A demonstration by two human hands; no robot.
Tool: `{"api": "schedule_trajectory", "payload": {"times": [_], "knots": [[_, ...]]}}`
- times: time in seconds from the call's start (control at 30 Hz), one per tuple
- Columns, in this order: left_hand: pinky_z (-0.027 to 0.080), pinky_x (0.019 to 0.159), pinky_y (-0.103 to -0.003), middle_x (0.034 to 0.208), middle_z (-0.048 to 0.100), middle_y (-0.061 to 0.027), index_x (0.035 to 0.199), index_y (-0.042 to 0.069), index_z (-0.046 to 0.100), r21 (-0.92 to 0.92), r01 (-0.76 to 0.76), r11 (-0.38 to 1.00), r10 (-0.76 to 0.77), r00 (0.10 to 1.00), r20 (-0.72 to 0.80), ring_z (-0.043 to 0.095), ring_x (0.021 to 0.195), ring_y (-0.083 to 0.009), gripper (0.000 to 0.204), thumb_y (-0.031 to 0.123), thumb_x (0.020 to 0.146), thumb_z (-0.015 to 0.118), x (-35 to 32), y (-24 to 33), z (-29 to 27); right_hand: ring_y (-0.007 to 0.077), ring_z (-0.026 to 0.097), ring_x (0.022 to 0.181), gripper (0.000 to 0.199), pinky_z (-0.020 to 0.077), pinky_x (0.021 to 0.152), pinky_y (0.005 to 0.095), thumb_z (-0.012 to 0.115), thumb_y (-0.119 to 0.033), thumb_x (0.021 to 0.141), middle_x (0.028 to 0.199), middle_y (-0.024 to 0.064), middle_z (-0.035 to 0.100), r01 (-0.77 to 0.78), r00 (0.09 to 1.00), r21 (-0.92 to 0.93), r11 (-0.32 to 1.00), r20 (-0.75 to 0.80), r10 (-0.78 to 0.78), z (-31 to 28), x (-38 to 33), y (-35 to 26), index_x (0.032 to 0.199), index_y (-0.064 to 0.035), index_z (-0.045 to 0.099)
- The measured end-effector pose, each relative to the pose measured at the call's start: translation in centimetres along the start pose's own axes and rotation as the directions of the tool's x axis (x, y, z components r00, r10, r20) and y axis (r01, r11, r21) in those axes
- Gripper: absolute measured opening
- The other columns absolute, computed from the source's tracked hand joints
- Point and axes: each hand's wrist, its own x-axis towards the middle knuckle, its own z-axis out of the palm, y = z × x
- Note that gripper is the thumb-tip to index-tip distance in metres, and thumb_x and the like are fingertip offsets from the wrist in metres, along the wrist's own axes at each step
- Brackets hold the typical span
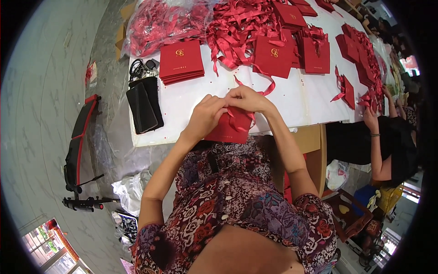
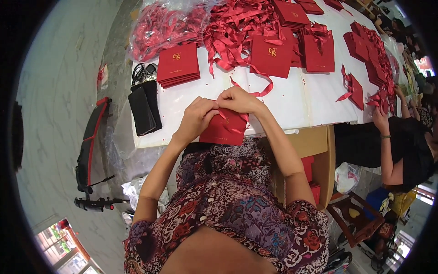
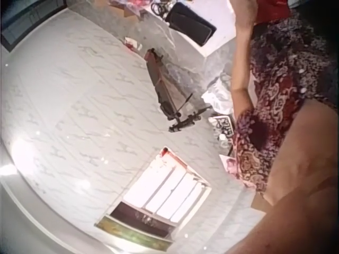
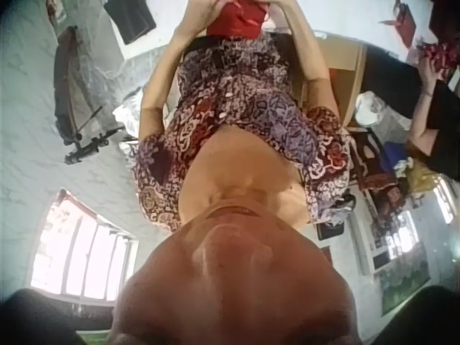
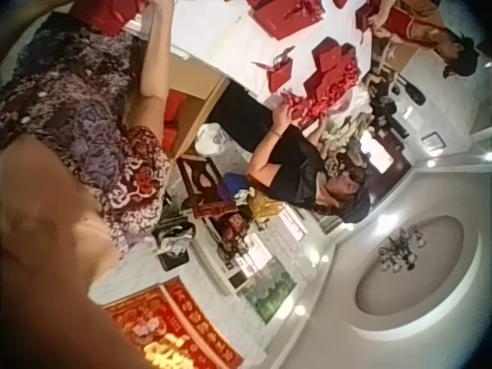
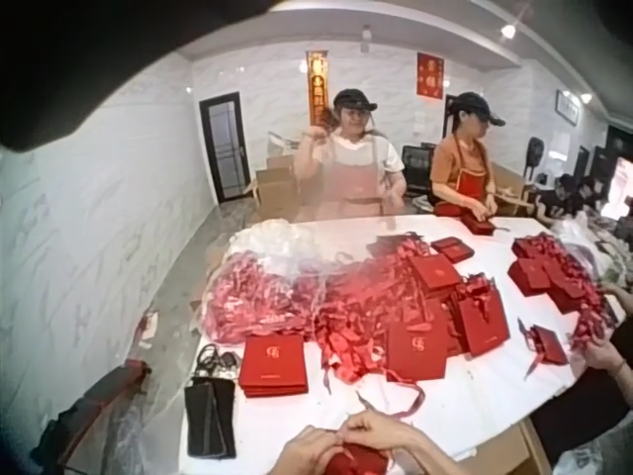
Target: Tying red ribbons into decorative bows on small red gift bags.
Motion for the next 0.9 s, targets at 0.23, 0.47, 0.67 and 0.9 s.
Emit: {"api": "schedule_trajectory", "payload": {"times": [0.23,0.47,0.67,0.9], "knots": [[0.048,0.068,-0.038,0.081,0.063,-0.0105,0.089,0.003,0.063,-0.022,0.057,0.998,-0.055,0.996,0.077,0.058,0.077,-0.03,0.014,0.006,0.08,0.073,0.0,-0.5,-0.3,0.0101,0.058,0.065,0.026,0.0461,0.062,0.0283,0.069,-0.026,0.087,0.069,0.0042,0.067,-0.043,0.956,0.054,0.998,-0.288,0.057,1.8,2.4,2.3,0.088,-0.0004,0.074],[0.045,0.061,-0.034,0.079,0.062,-0.0098,0.091,0.004,0.064,-0.046,0.282,0.958,-0.277,0.956,0.1,0.056,0.064,-0.0224,0.015,0.01,0.082,0.073,-1.4,-2.8,0.4,0.0209,0.063,0.063,0.033,0.0475,0.061,0.0351,0.068,-0.034,0.087,0.068,0.0117,0.066,-0.05,0.772,-0.109,0.993,-0.635,-0.031,0.3,1.7,3.2,0.084,-0.0012,0.073],[0.046,0.061,-0.033,0.082,0.062,-0.011,0.092,0.005,0.066,-0.039,0.342,0.939,-0.344,0.936,-0.076,0.056,0.062,-0.0222,0.016,0.015,0.082,0.074,-1.3,-4.5,2.0,0.0353,0.068,0.074,0.039,0.0513,0.067,0.0439,0.07,-0.041,0.083,0.076,0.0171,0.069,-0.372,0.797,-0.413,0.831,-0.601,0.058,-0.5,-0.9,1.3,0.079,-0.0015,0.07],[0.05,0.07,-0.039,0.076,0.066,-0.0107,0.083,0.004,0.066,0.333,0.309,0.891,-0.324,0.946,-0.011,0.063,0.072,-0.0304,0.022,0.025,0.08,0.073,1.0,-5.5,4.2,0.0359,0.068,0.075,0.033,0.0528,0.068,0.0449,0.074,-0.034,0.08,0.078,0.0181,0.069,-0.447,0.776,-0.505,0.738,-0.629,0.039,1.3,-0.4,2.4,0.077,-0.0014,0.07]]}}
